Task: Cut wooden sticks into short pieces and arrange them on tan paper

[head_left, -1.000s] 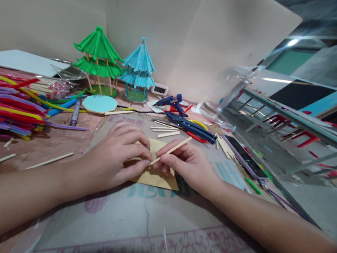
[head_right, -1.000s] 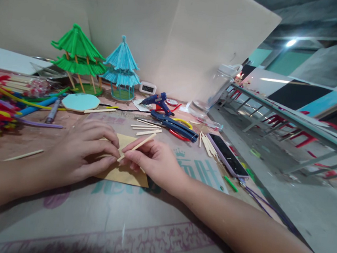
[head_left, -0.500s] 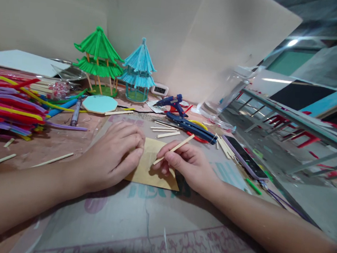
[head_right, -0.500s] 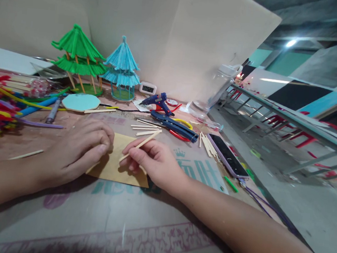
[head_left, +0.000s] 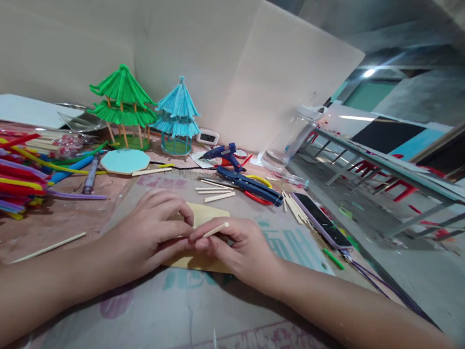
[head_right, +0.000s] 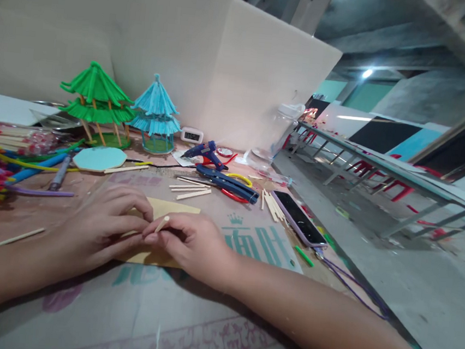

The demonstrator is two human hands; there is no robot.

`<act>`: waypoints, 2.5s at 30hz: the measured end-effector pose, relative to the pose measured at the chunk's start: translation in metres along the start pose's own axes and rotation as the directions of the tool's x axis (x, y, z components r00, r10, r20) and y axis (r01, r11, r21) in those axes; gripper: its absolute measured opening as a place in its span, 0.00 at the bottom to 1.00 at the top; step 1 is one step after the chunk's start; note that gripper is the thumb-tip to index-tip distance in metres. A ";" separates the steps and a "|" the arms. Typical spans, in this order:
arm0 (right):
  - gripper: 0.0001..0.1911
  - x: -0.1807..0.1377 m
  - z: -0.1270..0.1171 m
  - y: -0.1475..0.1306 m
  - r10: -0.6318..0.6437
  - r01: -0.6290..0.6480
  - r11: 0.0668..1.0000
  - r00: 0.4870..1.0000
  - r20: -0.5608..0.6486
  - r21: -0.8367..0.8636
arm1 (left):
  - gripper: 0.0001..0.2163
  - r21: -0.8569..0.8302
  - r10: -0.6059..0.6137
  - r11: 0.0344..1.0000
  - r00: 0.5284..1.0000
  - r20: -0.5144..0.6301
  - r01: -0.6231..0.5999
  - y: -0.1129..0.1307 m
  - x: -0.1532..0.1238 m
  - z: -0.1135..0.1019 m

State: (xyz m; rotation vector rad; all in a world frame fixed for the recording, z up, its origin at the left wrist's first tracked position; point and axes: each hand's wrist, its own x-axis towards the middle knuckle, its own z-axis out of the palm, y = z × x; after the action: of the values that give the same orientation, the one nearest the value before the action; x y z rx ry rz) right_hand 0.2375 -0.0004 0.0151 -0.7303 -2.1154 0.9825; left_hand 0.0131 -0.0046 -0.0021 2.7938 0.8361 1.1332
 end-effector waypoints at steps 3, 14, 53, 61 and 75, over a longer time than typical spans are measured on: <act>0.09 -0.001 -0.001 0.000 -0.024 0.024 0.999 1.000 0.000 -0.027 | 0.05 -0.009 -0.003 1.000 1.000 0.022 0.003 0.000 0.000 0.001; 0.20 0.008 -0.008 0.012 0.246 -0.265 0.712 0.961 0.124 0.651 | 0.12 -0.024 -0.080 0.996 0.996 0.029 0.080 -0.002 -0.004 0.004; 0.04 0.005 -0.017 0.003 -0.131 0.120 0.956 0.991 -0.026 -0.269 | 0.11 -0.045 -0.121 0.992 0.990 -0.067 0.118 0.007 0.001 -0.012; 0.12 0.006 -0.015 0.009 0.193 -0.158 0.906 0.980 -0.051 0.392 | 0.07 -0.034 -0.204 0.978 0.975 0.082 0.208 0.001 0.001 -0.004; 0.19 0.011 -0.015 0.010 0.342 -0.247 0.687 0.940 -0.004 0.684 | 0.11 -0.038 -0.272 0.954 0.908 0.319 0.299 -0.005 -0.002 0.002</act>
State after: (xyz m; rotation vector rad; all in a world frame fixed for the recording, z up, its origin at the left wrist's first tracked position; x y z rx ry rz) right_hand 0.2442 0.0197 0.0180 -0.7286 -1.3640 1.7065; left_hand 0.0105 -0.0010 -0.0063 2.5683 1.0823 0.6460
